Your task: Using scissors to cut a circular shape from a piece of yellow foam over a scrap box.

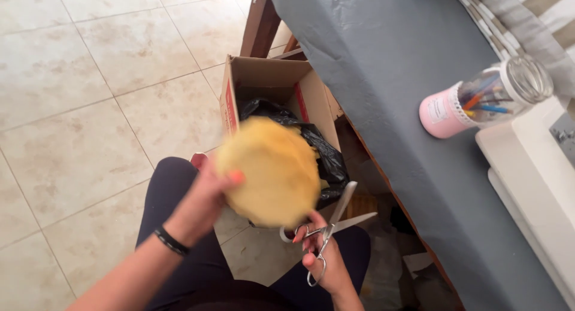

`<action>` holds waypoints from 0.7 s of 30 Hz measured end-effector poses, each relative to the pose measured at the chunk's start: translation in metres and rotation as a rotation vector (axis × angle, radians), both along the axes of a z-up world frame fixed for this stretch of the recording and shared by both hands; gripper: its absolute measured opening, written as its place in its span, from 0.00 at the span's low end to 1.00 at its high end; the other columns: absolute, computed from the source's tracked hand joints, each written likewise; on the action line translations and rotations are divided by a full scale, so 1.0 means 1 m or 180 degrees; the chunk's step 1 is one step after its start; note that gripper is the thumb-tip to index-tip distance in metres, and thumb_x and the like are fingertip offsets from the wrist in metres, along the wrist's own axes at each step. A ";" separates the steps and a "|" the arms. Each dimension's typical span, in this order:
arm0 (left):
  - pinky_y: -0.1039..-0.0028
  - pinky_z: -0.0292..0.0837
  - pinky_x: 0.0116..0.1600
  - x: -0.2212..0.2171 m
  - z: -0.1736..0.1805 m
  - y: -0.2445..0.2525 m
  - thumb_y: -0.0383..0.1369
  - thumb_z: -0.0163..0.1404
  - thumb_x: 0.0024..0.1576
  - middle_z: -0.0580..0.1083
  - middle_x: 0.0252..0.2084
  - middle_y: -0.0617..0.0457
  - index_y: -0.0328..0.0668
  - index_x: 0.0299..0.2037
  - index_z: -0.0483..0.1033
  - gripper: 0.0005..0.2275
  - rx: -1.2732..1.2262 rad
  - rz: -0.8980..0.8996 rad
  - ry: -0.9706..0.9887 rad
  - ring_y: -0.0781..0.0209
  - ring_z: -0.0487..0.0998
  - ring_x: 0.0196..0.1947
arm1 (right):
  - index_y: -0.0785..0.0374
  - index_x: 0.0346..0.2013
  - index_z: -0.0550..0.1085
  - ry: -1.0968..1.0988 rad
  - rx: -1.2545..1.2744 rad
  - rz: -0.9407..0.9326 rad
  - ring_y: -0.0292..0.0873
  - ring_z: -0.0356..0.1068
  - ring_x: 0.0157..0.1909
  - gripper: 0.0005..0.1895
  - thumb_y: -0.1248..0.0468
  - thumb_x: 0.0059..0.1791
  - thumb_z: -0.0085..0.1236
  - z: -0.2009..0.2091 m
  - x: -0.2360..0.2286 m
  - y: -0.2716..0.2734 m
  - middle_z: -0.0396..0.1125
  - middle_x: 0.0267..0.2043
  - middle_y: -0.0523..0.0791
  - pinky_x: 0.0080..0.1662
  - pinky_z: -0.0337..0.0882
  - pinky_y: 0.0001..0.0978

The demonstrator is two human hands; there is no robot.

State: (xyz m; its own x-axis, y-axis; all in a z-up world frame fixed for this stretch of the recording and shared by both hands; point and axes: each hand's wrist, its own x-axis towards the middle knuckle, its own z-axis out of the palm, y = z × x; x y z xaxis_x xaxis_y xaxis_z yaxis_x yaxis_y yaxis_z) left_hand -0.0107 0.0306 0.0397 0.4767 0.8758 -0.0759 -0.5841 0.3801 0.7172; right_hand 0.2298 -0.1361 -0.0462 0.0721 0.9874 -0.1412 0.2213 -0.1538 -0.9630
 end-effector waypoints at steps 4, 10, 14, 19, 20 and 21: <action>0.61 0.79 0.58 0.013 -0.039 -0.024 0.36 0.61 0.41 0.71 0.60 0.45 0.44 0.66 0.60 0.39 -0.0513 -0.1018 0.0985 0.50 0.75 0.59 | 0.66 0.62 0.68 0.0349 0.0309 -0.0347 0.48 0.72 0.63 0.46 0.37 0.42 0.66 -0.007 0.003 -0.018 0.73 0.60 0.50 0.60 0.74 0.43; 0.70 0.80 0.59 0.034 -0.036 0.008 0.54 0.51 0.54 0.75 0.60 0.50 0.42 0.64 0.67 0.32 0.1584 -0.2297 0.1184 0.58 0.79 0.57 | 0.64 0.67 0.65 0.0659 -0.0562 -0.1749 0.46 0.69 0.64 0.44 0.61 0.38 0.70 -0.090 0.059 -0.120 0.72 0.63 0.52 0.63 0.69 0.41; 0.61 0.76 0.50 0.091 -0.074 0.050 0.45 0.43 0.60 0.73 0.57 0.50 0.53 0.63 0.69 0.21 0.3338 -0.2025 0.3140 0.50 0.76 0.51 | 0.63 0.72 0.57 0.0568 -0.0449 -0.2329 0.49 0.60 0.72 0.48 0.61 0.39 0.62 -0.123 0.072 -0.162 0.61 0.71 0.52 0.70 0.61 0.45; 0.33 0.42 0.73 0.154 -0.084 0.063 0.50 0.52 0.61 0.30 0.81 0.51 0.76 0.77 0.37 0.39 0.4424 -0.3894 0.4983 0.35 0.29 0.79 | 0.64 0.77 0.46 0.1449 0.0550 -0.2863 0.57 0.53 0.74 0.52 0.63 0.39 0.52 -0.122 0.054 -0.157 0.50 0.76 0.56 0.69 0.58 0.56; 0.40 0.56 0.67 0.162 -0.097 0.066 0.41 0.50 0.61 0.41 0.77 0.51 0.79 0.76 0.42 0.36 0.4482 -0.4238 0.5263 0.37 0.45 0.74 | 0.67 0.75 0.50 0.1242 0.0451 -0.3125 0.56 0.55 0.73 0.50 0.64 0.38 0.53 -0.134 0.057 -0.163 0.54 0.74 0.57 0.69 0.59 0.53; 0.47 0.69 0.60 0.171 -0.111 0.070 0.33 0.48 0.62 0.51 0.73 0.51 0.82 0.75 0.46 0.34 0.4531 -0.4585 0.5545 0.40 0.61 0.69 | 0.70 0.74 0.54 0.1035 0.0345 -0.3383 0.56 0.57 0.72 0.49 0.64 0.38 0.54 -0.147 0.059 -0.168 0.57 0.72 0.58 0.70 0.60 0.50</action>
